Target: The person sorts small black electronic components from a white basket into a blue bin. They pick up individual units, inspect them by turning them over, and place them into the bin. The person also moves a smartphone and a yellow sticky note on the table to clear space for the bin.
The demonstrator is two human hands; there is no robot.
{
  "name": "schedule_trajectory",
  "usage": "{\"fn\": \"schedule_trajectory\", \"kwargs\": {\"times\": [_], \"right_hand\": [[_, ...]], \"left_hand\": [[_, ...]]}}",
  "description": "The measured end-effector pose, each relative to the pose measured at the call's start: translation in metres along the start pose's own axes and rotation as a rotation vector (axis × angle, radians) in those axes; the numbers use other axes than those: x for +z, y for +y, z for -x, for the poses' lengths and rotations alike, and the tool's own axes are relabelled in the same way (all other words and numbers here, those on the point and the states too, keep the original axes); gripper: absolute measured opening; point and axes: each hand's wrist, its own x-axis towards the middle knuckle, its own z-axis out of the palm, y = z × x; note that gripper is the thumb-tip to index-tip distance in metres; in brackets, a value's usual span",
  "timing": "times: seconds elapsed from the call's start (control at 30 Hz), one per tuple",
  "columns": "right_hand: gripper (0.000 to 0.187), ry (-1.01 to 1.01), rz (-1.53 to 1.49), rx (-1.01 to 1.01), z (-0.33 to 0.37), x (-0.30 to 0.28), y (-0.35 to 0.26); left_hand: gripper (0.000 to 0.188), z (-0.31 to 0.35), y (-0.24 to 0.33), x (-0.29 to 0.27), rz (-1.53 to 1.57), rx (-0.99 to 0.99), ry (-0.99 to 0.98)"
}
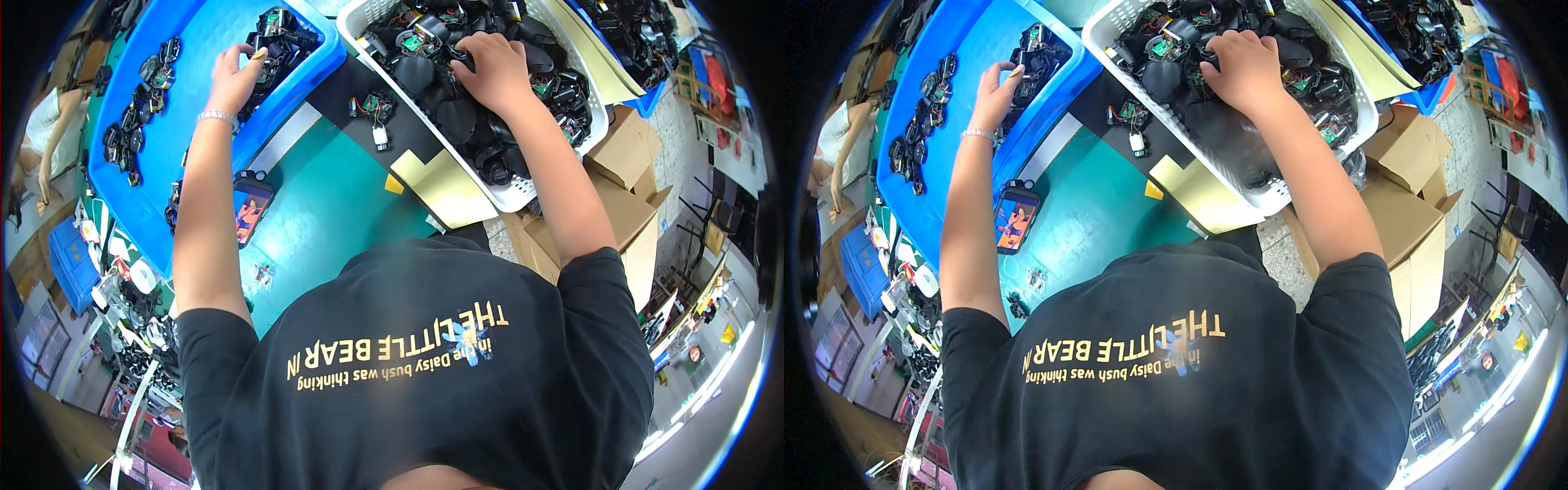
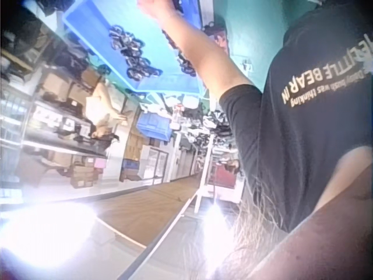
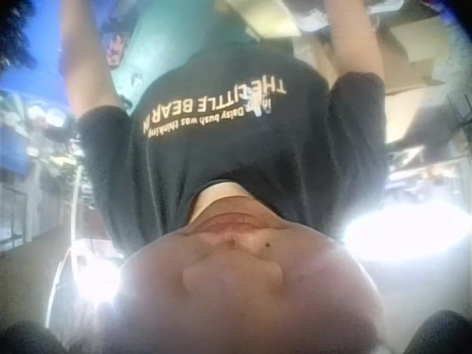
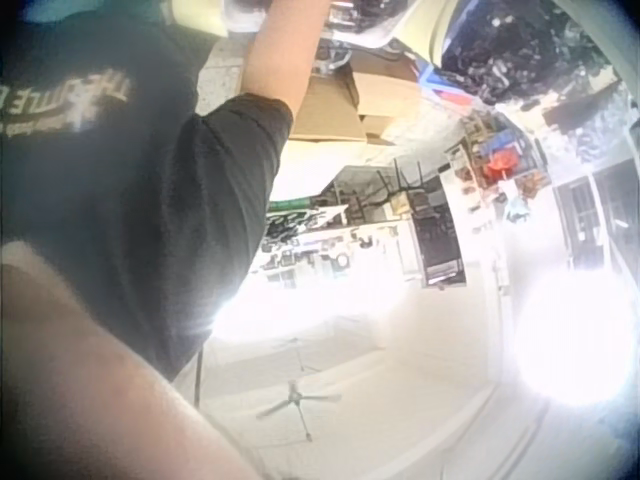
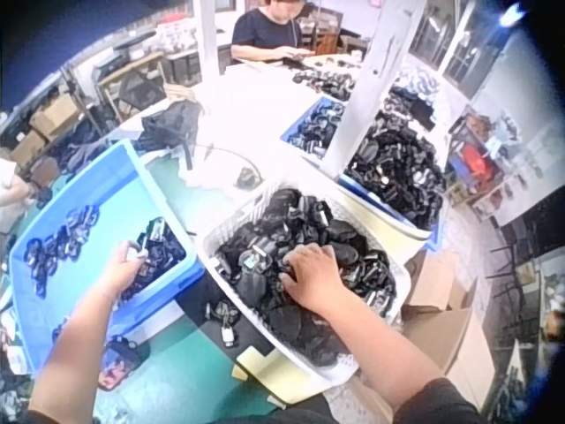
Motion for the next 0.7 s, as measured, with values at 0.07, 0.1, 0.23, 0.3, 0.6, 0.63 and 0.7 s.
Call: {"fn": "schedule_trajectory", "kwargs": {"times": [0.07,0.1,0.23,0.3,0.6,0.63,0.7], "right_hand": [[0.019,-0.058,0.087,0.007,-0.008,-0.001,-0.001],[0.019,-0.004,0.010,0.007,-0.008,-0.001,0.000],[0.019,0.125,-0.357,0.185,0.002,-0.013,0.010],[0.019,0.175,-0.657,0.349,0.008,-0.030,0.005],[0.013,0.265,-1.367,0.246,0.020,-0.107,-0.064],[0.013,0.236,-1.430,0.238,0.023,-0.112,-0.078],[0.016,0.100,-1.373,0.125,0.039,-0.115,-0.101]], "left_hand": [[0.039,0.015,0.026,-0.016,0.155,0.035,0.142],[0.037,0.027,0.040,-0.026,0.230,0.051,0.217],[0.027,0.089,0.094,-0.040,0.489,0.055,0.343],[0.025,0.114,0.109,-0.042,0.589,0.043,0.345],[0.038,0.161,0.157,-0.027,1.705,-0.365,-0.369],[0.041,0.162,0.164,-0.029,1.851,-0.413,-0.479],[0.045,0.164,0.173,-0.029,2.113,-0.485,-0.671]]}}
